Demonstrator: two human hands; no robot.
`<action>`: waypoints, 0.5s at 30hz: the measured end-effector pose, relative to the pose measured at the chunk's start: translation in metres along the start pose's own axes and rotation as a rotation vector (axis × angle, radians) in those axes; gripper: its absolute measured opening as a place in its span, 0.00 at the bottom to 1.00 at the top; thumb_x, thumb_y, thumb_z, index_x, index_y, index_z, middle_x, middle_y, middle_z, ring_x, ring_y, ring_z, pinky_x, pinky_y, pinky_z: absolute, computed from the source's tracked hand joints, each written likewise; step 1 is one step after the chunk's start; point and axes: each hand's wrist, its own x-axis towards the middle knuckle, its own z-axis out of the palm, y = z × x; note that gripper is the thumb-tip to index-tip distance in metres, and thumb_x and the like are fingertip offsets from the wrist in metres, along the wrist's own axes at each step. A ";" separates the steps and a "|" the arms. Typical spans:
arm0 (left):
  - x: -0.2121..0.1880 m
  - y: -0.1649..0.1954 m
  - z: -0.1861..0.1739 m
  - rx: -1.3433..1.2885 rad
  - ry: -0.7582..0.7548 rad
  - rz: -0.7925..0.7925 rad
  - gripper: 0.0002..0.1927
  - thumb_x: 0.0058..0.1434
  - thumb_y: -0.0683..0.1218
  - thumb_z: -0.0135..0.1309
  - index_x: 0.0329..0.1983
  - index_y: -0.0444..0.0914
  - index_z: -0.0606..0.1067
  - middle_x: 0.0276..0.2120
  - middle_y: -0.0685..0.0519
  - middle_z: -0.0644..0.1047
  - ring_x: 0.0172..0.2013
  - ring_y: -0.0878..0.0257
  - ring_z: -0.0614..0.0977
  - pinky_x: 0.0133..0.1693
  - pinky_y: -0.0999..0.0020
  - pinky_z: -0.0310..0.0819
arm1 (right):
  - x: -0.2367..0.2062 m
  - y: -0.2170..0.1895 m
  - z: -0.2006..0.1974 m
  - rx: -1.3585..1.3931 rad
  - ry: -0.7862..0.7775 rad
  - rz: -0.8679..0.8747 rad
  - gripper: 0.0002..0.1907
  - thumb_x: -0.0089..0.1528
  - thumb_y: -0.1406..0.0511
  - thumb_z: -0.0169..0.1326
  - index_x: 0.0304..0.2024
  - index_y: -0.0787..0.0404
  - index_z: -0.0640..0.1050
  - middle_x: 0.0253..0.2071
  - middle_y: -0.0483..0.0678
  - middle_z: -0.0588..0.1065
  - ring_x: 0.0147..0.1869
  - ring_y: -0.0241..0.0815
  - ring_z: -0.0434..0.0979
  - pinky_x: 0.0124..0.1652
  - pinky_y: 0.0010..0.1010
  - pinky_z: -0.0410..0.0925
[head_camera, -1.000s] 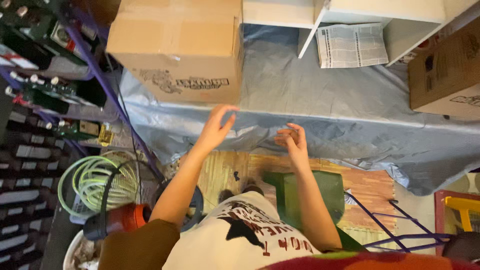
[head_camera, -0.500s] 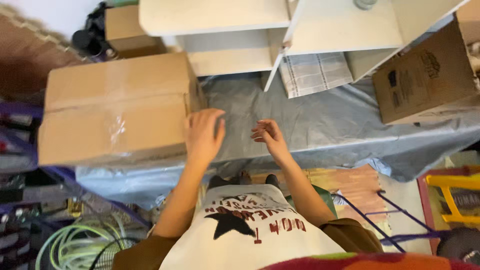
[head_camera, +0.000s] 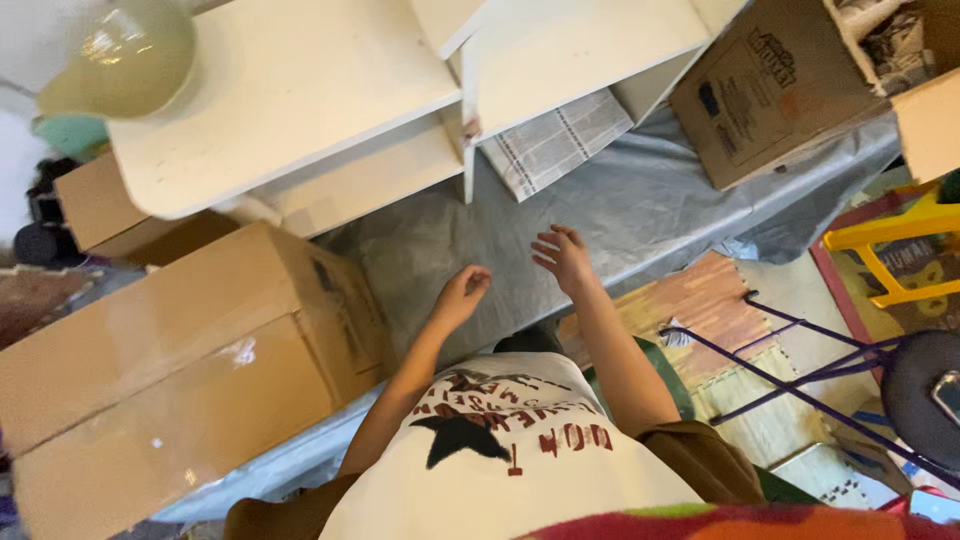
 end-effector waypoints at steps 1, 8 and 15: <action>0.007 -0.011 0.005 -0.029 -0.016 -0.012 0.11 0.68 0.47 0.53 0.50 0.38 0.76 0.45 0.51 0.82 0.49 0.60 0.83 0.51 0.64 0.75 | 0.013 -0.006 -0.003 0.060 0.033 0.019 0.22 0.67 0.64 0.46 0.63 0.59 0.64 0.59 0.58 0.73 0.57 0.57 0.79 0.54 0.50 0.75; 0.071 -0.016 0.049 -0.210 0.088 -0.149 0.18 0.65 0.48 0.56 0.56 0.39 0.72 0.46 0.52 0.78 0.48 0.60 0.79 0.51 0.65 0.73 | 0.077 -0.056 0.003 -0.596 0.153 -0.345 0.34 0.57 0.66 0.60 0.65 0.59 0.65 0.59 0.58 0.70 0.59 0.57 0.73 0.52 0.50 0.72; 0.189 0.035 0.112 -0.798 0.414 -0.733 0.21 0.62 0.54 0.56 0.55 0.40 0.74 0.41 0.56 0.78 0.35 0.64 0.76 0.38 0.65 0.74 | 0.107 -0.094 -0.029 -1.090 -0.134 -0.945 0.39 0.51 0.68 0.64 0.64 0.66 0.67 0.57 0.60 0.70 0.60 0.59 0.72 0.55 0.44 0.71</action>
